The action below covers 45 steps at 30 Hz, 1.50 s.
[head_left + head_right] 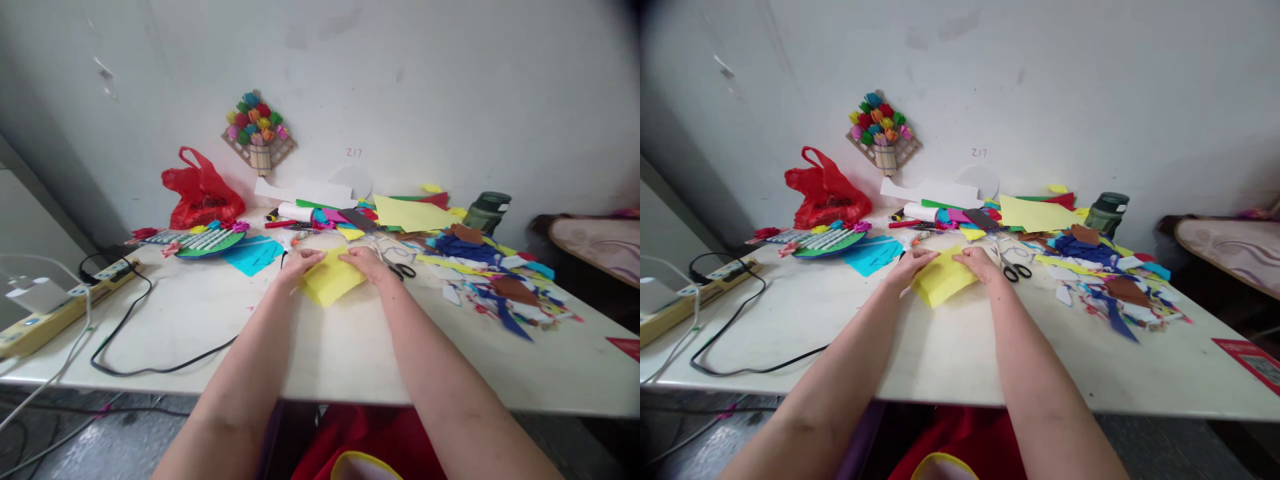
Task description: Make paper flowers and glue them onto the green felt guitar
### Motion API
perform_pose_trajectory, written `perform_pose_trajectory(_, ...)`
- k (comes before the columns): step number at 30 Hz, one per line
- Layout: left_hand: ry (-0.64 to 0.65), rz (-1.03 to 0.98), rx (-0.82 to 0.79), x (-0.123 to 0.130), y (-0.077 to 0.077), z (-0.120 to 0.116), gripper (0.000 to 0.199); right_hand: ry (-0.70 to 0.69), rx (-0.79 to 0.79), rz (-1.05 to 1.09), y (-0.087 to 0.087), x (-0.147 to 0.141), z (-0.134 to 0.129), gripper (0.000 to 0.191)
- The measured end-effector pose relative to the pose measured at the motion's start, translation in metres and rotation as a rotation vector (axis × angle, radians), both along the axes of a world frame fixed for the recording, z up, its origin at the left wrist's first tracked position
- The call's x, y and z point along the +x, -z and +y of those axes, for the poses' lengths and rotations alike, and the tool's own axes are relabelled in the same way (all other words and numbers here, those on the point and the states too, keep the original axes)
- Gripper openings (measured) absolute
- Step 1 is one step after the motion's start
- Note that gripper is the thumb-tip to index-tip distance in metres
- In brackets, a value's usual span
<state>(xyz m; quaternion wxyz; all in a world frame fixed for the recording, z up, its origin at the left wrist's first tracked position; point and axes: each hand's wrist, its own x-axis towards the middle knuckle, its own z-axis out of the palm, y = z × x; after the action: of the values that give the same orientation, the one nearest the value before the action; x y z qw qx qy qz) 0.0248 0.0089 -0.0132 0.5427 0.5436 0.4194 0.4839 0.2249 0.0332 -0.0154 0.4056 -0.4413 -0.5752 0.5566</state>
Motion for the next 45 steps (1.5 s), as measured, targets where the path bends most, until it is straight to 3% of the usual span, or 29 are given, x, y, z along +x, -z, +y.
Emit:
perform_pose_trajectory(5, 0.017, 0.200, 0.012, 0.0012, -0.0026, -0.0052, 0.036, -0.029, 0.027, -0.053, -0.0032, -0.0016, -0.0038, 0.026)
perform_pose_trajectory(15, 0.123, 0.060, -0.068, 0.0000, 0.0025, -0.0007, 0.035, -0.059, -0.027, 0.032, -0.0058, -0.0023, -0.0074, 0.023)
perform_pose_trajectory(24, 0.112, -0.022, -0.085, -0.0032, 0.0017, -0.0001, 0.034, -0.068, -0.028, 0.148, -0.0050, -0.0007, -0.0049, 0.021)
perform_pose_trajectory(34, 0.146, -0.092, -0.138, -0.0063, 0.0059, 0.0035, 0.033, -0.078, -0.030, 0.135, -0.0053, 0.0003, -0.0048, 0.019)
perform_pose_trajectory(45, 0.112, -0.204, -0.140, -0.0041, -0.0001, -0.0017, 0.038, -0.076, -0.035, 0.163, -0.0080, -0.0017, -0.0064, 0.024)
